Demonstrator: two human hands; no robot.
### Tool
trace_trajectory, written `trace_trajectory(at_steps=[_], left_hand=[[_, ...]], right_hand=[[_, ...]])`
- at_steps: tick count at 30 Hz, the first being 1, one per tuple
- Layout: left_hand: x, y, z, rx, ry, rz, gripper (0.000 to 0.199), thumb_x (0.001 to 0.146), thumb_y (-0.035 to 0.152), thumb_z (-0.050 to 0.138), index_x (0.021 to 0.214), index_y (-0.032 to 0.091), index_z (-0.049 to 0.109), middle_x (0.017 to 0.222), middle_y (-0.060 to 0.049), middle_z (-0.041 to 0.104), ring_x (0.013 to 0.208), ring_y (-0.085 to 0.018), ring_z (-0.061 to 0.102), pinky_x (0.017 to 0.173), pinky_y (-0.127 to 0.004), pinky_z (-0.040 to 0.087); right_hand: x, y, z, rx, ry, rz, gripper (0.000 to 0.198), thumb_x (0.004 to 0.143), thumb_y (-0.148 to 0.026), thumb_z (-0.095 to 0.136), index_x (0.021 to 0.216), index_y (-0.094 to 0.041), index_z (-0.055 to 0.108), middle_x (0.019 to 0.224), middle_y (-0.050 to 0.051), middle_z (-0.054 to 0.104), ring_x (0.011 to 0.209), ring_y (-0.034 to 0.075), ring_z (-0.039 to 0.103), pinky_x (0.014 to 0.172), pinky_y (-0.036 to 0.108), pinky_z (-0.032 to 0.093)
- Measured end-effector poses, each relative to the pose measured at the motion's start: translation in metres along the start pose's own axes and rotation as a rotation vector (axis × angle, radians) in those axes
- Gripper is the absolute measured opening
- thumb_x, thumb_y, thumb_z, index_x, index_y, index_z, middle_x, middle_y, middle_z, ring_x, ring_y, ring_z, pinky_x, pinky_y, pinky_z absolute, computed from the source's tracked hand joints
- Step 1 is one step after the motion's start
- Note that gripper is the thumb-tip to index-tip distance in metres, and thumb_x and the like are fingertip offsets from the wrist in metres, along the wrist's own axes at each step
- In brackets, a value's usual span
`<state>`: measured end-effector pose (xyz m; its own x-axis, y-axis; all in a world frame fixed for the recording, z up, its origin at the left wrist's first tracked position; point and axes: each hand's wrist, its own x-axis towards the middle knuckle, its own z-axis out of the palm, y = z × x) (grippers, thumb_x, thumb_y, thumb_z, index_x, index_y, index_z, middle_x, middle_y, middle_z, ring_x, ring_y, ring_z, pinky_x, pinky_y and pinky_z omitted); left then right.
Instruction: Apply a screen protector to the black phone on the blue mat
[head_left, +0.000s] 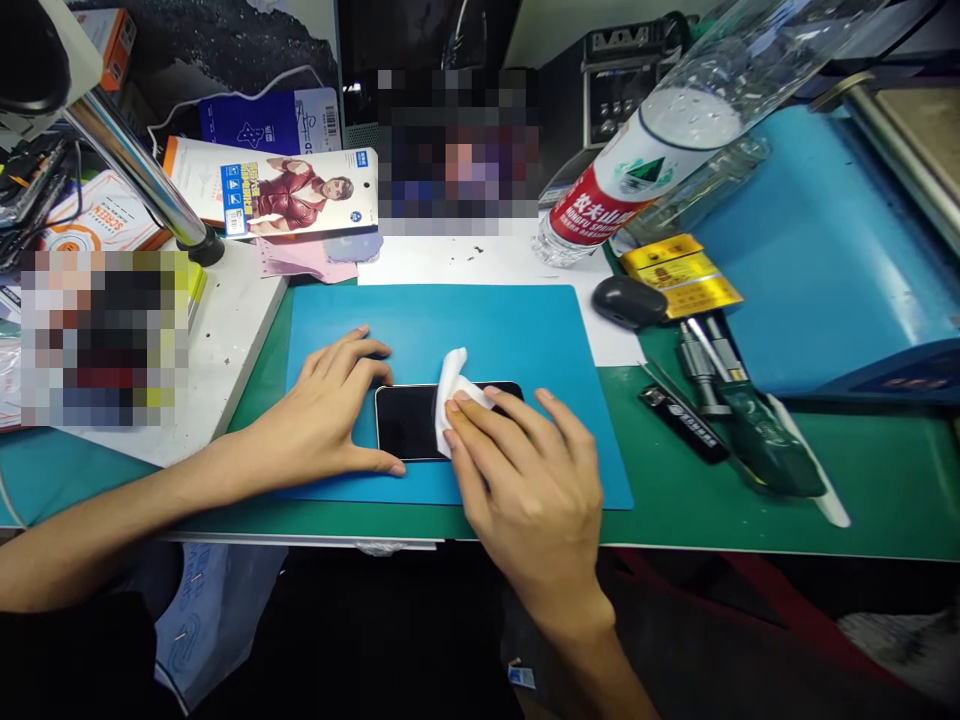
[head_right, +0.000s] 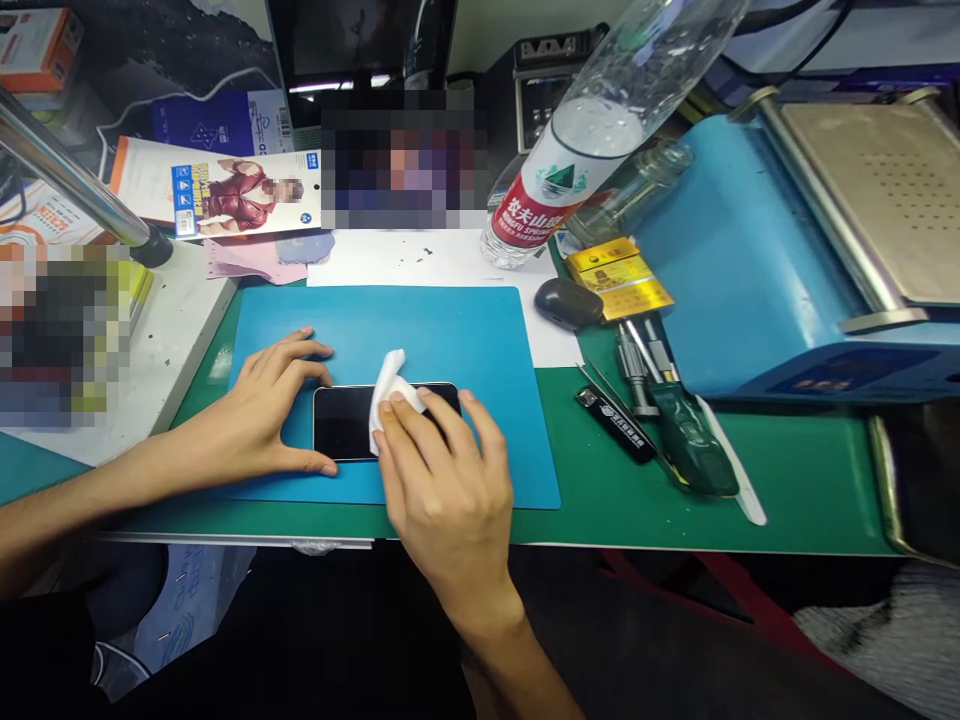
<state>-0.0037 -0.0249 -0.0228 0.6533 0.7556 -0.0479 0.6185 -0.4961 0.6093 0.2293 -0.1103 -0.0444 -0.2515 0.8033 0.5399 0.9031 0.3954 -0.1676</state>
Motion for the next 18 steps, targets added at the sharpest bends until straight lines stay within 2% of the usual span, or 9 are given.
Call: trace_trajectory(at_steps=[4,9,18], left_hand=[[0.000,0.001,0.000,-0.010,-0.002,0.000,0.076,0.074,0.073,0.089,0.124,0.026,0.057,0.159,-0.017,0.050,0.166,-0.045,0.027,0.132,-0.071,0.028],[0.000,0.000,0.000,0.025,-0.005,0.010,0.077,0.075,0.074,0.088,0.125,0.027,0.054,0.160,-0.018,0.049,0.166,-0.044,0.026,0.131,-0.071,0.030],[0.000,0.000,0.001,0.050,-0.015,0.013,0.079,0.075,0.076,0.086,0.125,0.026,0.052,0.159,-0.019,0.048,0.166,-0.045,0.025,0.130,-0.071,0.030]], right_hand=[[0.001,0.008,0.002,-0.049,0.013,0.037,0.024,0.096,-0.012,0.071,0.119,-0.016,0.077,0.120,0.008,0.083,0.119,0.030,0.075,0.118,0.056,0.051],[0.002,-0.003,0.007,0.008,0.020,0.014,0.031,0.098,-0.013,0.070,0.129,-0.012,0.074,0.125,0.012,0.082,0.122,0.028,0.074,0.122,0.054,0.050],[-0.001,0.005,0.001,-0.038,0.007,0.055,0.025,0.098,-0.014,0.071,0.123,-0.017,0.076,0.119,0.007,0.083,0.121,0.030,0.075,0.128,0.064,0.040]])
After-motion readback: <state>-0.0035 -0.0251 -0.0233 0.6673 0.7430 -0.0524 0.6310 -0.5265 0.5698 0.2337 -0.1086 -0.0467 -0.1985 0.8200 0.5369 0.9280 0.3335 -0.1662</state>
